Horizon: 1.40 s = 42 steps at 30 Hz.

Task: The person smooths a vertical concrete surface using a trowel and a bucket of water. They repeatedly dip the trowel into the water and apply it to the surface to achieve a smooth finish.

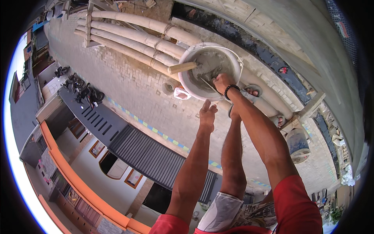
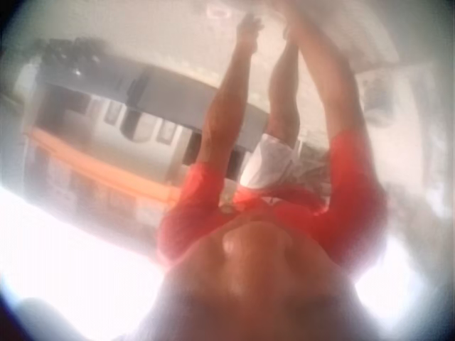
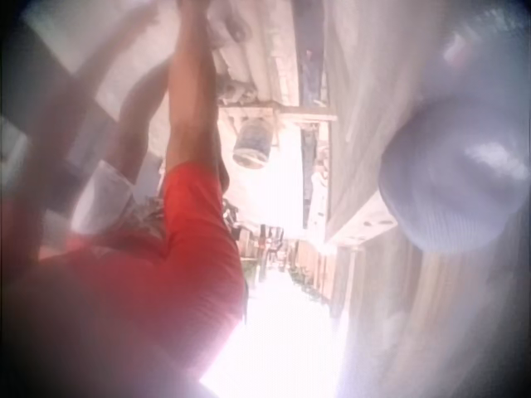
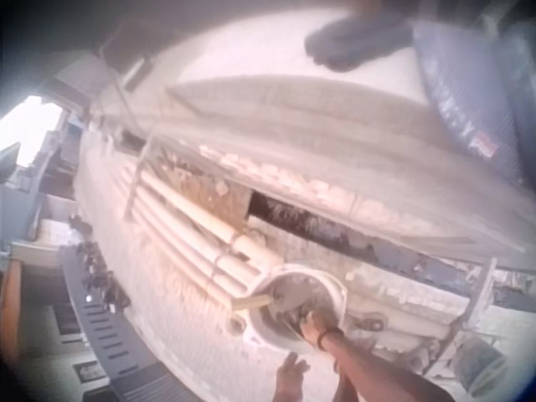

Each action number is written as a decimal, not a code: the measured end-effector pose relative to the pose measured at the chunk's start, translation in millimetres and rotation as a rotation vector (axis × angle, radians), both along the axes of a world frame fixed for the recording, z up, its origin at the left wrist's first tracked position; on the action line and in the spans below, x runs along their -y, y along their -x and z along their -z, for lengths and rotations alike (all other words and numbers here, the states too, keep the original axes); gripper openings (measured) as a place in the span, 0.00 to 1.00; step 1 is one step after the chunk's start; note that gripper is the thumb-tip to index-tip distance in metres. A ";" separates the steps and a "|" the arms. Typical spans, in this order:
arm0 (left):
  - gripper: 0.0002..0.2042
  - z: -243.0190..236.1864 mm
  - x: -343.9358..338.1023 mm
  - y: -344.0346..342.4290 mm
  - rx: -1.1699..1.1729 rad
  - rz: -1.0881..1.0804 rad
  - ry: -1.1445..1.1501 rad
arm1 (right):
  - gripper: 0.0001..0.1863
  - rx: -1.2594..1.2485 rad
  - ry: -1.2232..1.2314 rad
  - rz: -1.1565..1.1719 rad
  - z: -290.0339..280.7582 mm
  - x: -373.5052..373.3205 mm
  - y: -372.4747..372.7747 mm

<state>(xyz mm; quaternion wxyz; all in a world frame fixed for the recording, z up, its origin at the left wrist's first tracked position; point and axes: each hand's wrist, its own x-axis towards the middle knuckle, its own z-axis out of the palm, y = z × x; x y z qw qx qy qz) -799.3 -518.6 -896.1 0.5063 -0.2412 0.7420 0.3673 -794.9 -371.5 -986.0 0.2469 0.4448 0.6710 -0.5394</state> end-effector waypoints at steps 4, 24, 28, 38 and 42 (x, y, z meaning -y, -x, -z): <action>0.35 0.6 -3.1 2.2 0.019 0.017 -0.002 | 0.16 -0.031 0.107 0.031 -7.6 -6.5 -3.9; 0.33 -0.3 32.6 -2.8 -0.080 0.112 -0.043 | 0.13 -0.217 1.002 0.606 -23.5 -31.3 -44.3; 0.27 -34.4 58.1 -3.6 -0.132 0.491 0.128 | 0.14 -0.352 1.330 1.009 -34.9 -34.7 -114.9; 0.23 -194.4 -44.3 -37.5 -0.189 1.216 -0.244 | 0.14 -0.498 1.143 1.369 -174.3 -71.7 -322.1; 0.23 -253.8 -125.0 -90.6 -0.130 1.395 -0.672 | 0.13 -0.657 1.488 1.749 -161.0 -30.8 -419.0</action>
